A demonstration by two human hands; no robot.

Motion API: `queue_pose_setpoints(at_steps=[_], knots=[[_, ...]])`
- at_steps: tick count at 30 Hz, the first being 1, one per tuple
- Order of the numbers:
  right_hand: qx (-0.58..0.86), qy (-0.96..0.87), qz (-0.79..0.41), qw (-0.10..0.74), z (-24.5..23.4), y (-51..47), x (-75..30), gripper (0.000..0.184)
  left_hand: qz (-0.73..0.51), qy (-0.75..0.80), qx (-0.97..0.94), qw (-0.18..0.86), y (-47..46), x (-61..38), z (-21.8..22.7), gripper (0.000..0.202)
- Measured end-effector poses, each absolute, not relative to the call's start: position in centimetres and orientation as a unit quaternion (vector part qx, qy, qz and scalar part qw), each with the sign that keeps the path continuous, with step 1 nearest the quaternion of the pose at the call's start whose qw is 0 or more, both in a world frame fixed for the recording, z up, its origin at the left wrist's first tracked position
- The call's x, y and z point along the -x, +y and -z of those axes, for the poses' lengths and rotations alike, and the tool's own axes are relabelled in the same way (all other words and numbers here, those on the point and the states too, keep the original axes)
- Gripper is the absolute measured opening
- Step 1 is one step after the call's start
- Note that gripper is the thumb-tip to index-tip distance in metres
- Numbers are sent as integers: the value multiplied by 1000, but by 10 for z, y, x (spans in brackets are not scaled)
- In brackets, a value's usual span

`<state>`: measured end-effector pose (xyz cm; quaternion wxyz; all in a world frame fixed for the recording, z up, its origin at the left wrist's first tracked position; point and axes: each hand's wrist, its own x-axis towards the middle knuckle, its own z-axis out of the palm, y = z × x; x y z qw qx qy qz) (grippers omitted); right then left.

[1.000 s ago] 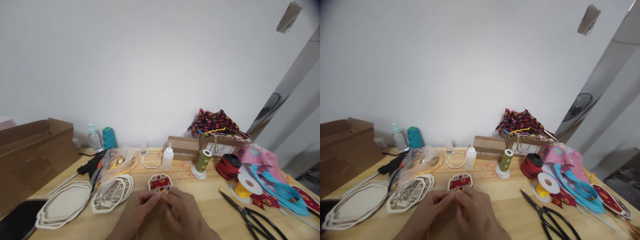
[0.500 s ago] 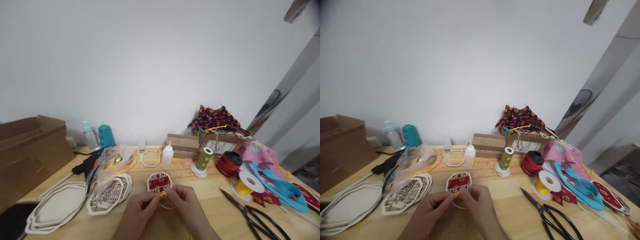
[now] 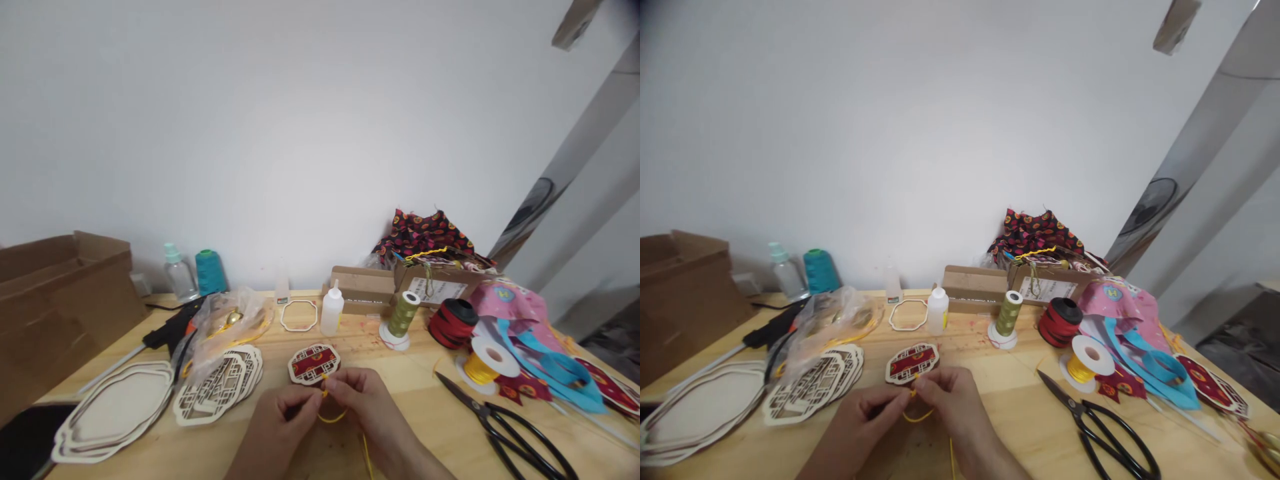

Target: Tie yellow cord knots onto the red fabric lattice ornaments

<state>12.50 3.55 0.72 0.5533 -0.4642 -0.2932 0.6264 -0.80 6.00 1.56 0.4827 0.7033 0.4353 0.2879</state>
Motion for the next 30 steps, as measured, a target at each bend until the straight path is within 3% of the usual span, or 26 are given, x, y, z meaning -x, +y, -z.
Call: queue_pose_setpoints(at_steps=[9,30], knots=[[423,-266,-655,567,-7,34,-121,22,-296,465,-596,583,67,7,-9,24],[462,-334,-602,559,4,38,-122,26,-277,476,-629,549,65,8,-10,32]])
